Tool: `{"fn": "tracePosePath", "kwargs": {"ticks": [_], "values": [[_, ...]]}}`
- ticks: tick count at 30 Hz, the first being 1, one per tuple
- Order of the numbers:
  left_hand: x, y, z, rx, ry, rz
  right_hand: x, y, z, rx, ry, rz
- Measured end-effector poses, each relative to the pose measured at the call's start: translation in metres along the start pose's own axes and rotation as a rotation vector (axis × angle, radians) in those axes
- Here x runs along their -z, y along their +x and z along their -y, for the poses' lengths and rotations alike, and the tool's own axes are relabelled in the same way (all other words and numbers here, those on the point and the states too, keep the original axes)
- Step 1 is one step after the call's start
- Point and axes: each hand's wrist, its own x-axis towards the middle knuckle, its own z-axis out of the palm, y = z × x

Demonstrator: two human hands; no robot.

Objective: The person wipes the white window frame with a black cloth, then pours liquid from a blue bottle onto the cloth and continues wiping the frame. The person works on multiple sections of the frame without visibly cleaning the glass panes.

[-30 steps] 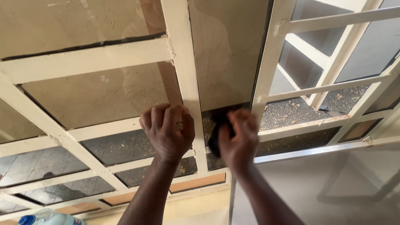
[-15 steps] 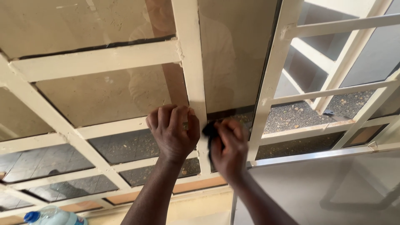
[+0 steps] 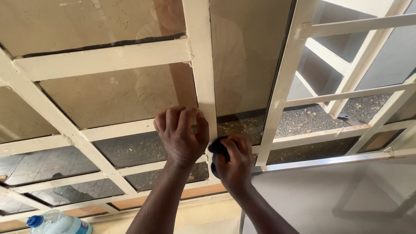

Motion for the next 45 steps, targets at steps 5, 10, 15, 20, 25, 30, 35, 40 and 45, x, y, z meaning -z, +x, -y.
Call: {"fn": "tracePosePath", "kwargs": {"ticks": [5, 10, 15, 20, 25, 30, 35, 40, 45], "values": [[0.002, 0.003, -0.002, -0.018, -0.020, -0.014, 0.010, 0.045, -0.025, 0.011, 0.030, -0.114], [-0.005, -0.001, 0.001, -0.005, 0.019, -0.029, 0.012, 0.090, -0.015, 0.117, 0.023, -0.220], [0.001, 0.000, -0.001, 0.000, -0.016, 0.009, 0.005, 0.038, 0.009, 0.052, 0.032, 0.002], [0.000, -0.001, 0.001, 0.000, -0.013, 0.017, 0.014, 0.018, -0.029, -0.050, -0.047, -0.021], [-0.003, -0.004, 0.002, 0.018, -0.012, 0.009, 0.029, 0.070, -0.039, -0.038, -0.081, -0.164], [-0.007, -0.004, 0.005, -0.007, -0.008, -0.004, 0.019, 0.055, -0.021, 0.004, -0.038, -0.080], [0.003, 0.004, -0.002, -0.014, -0.013, 0.005, 0.023, 0.022, -0.013, -0.287, -0.060, -0.126], [0.001, 0.003, -0.004, 0.000, -0.040, 0.012, 0.014, -0.004, -0.005, -0.371, -0.070, 0.019], [0.007, 0.002, -0.010, 0.053, 0.022, 0.140, 0.013, 0.000, 0.034, -0.396, 0.101, 0.272]]}}
